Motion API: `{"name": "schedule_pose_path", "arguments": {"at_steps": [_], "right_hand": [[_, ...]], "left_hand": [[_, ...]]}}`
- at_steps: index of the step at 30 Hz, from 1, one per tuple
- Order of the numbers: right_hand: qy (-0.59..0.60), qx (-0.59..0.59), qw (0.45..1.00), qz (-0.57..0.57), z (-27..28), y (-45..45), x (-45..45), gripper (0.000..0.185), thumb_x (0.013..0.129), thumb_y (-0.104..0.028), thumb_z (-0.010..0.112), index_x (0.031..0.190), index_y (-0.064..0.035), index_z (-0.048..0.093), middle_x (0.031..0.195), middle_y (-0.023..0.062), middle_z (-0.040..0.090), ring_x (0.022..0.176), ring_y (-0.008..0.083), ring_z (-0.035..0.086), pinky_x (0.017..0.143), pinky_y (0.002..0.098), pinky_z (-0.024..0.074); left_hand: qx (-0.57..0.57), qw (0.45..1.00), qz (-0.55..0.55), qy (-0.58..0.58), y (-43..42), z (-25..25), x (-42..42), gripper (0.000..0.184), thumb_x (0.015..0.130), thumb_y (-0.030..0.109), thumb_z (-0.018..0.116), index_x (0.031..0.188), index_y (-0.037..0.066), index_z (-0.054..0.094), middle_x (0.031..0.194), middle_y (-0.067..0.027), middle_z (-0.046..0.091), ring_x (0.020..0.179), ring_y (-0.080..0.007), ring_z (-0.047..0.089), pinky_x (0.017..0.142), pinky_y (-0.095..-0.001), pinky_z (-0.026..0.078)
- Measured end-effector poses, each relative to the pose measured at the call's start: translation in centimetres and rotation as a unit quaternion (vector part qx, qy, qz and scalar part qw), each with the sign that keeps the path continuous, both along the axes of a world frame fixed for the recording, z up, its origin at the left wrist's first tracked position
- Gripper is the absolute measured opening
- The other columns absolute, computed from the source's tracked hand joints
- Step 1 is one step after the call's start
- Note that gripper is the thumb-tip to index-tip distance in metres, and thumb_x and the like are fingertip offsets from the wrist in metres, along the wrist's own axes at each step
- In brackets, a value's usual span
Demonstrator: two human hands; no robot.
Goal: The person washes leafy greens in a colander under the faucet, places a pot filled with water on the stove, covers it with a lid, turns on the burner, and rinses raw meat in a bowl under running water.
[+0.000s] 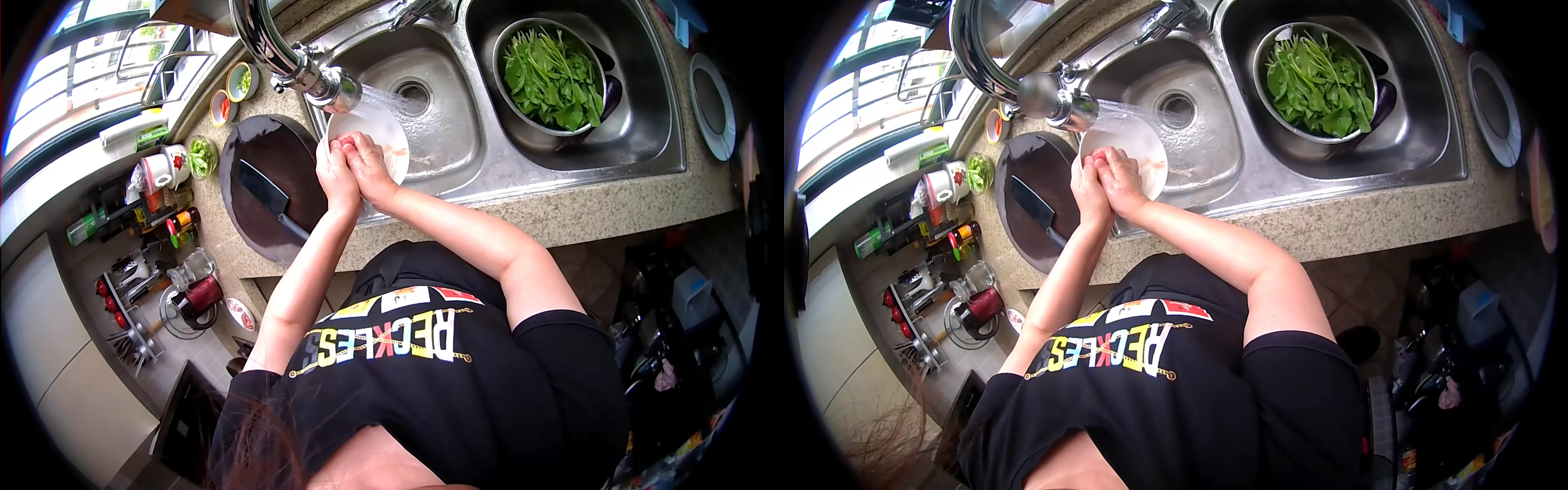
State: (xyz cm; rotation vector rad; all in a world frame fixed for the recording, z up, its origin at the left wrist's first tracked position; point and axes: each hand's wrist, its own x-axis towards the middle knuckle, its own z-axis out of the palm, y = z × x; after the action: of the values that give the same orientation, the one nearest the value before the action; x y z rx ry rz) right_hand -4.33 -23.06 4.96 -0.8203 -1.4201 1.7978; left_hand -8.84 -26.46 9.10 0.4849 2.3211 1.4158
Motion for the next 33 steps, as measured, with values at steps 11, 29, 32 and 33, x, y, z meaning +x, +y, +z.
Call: {"name": "schedule_pose_path", "arguments": {"at_steps": [11,29,32,33], "right_hand": [[-0.002,0.017,1.000,-0.003,0.1,-0.4,0.1,0.014,0.094,-0.017,0.048,0.096,-0.0049,0.055,0.093,0.0118,0.059,0.085,0.0292,0.057,0.076,0.0378,0.0447],[-0.026,0.003,0.998,0.056,-0.7,-1.9,0.6,0.014,0.091,-0.022,0.050,0.100,-0.0138,0.055,0.100,0.0089,0.057,0.095,0.0322,0.050,0.084,0.0434,0.0380],[-0.046,0.014,0.997,0.056,-0.1,-2.0,0.7,0.015,0.091,-0.024,0.050,0.102,-0.0143,0.055,0.101,0.0089,0.056,0.095,0.0338,0.049,0.083,0.0447,0.0384],[-0.069,0.033,0.995,0.065,0.2,-2.1,0.8,0.017,0.090,-0.025,0.050,0.102,-0.0147,0.055,0.102,0.0087,0.056,0.094,0.0344,0.049,0.083,0.0451,0.0384]], "left_hand": [[-0.002,1.000,0.002,0.012,-0.4,0.1,0.2,0.025,0.094,0.018,0.042,0.100,-0.003,0.056,0.091,-0.0138,0.062,0.083,-0.0225,0.059,0.077,-0.0335,0.046],[0.032,0.997,0.030,-0.062,-2.0,0.0,1.0,0.027,0.095,0.018,0.040,0.106,-0.002,0.054,0.097,-0.0125,0.060,0.088,-0.0200,0.057,0.080,-0.0315,0.045],[0.051,0.996,0.032,-0.071,-2.5,0.0,0.7,0.025,0.095,0.019,0.039,0.104,0.000,0.053,0.095,-0.0107,0.058,0.087,-0.0185,0.056,0.079,-0.0312,0.045],[0.061,0.995,0.032,-0.075,-2.7,-0.1,0.5,0.023,0.096,0.020,0.040,0.103,0.002,0.052,0.093,-0.0090,0.056,0.085,-0.0171,0.054,0.077,-0.0309,0.045]]}}
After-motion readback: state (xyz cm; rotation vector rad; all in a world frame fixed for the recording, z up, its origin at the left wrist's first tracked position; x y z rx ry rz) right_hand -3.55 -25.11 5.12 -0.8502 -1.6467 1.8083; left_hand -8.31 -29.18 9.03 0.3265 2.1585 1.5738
